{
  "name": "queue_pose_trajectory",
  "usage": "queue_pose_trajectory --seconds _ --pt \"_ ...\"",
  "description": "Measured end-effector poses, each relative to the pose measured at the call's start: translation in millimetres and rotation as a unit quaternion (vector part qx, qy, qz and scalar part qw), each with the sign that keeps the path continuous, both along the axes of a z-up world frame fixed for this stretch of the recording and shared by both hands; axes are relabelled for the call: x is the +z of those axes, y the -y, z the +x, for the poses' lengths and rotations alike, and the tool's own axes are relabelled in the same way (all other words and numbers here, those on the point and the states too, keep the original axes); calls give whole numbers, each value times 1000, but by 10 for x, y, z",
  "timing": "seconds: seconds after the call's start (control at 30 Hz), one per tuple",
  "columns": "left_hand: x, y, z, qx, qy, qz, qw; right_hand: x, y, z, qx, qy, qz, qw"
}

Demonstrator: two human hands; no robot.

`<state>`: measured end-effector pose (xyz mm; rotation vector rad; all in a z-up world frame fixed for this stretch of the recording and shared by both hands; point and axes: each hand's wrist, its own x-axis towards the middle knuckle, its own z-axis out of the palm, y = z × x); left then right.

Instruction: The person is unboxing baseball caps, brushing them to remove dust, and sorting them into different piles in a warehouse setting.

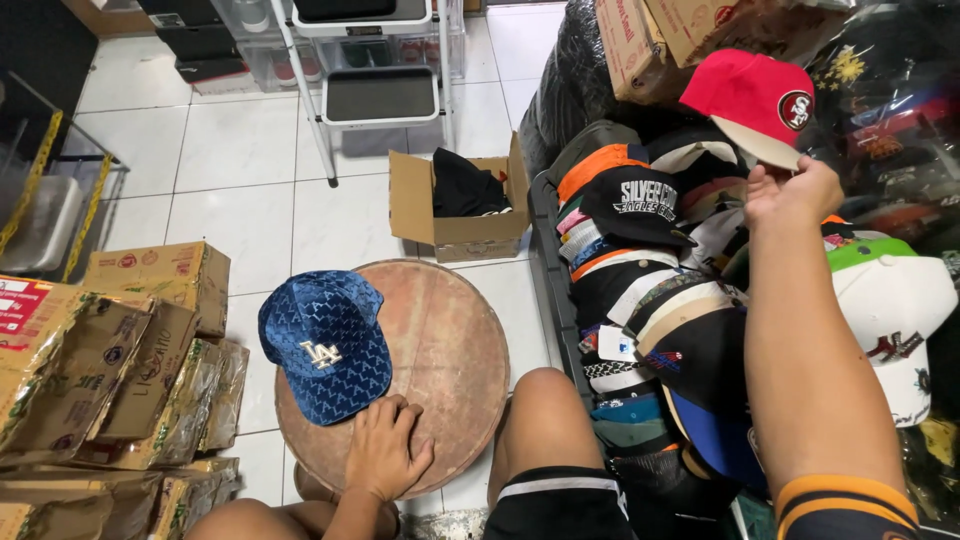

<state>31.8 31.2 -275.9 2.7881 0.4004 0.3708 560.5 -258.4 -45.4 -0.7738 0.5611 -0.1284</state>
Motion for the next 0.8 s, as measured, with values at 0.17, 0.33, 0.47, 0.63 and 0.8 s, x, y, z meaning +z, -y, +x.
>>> queue_pose_trajectory --seconds 0.17,0.33,0.47,0.63,0.8 --pt "-15 6 -3 4 -2 -3 1000 -238 68 81 30 -16 2 999" --pt "7 14 1 4 5 0 1000 -576 -34 51 65 -27 -4 998" --pt "-15 7 -4 8 -2 1 1000 -678 -156 -67 75 -19 -12 997" --pt "-29 3 -9 11 -21 -1 1000 -656 -53 25 64 -39 -6 997" --pt "-18 8 -4 14 -17 0 1000 -548 213 239 77 -16 25 997"
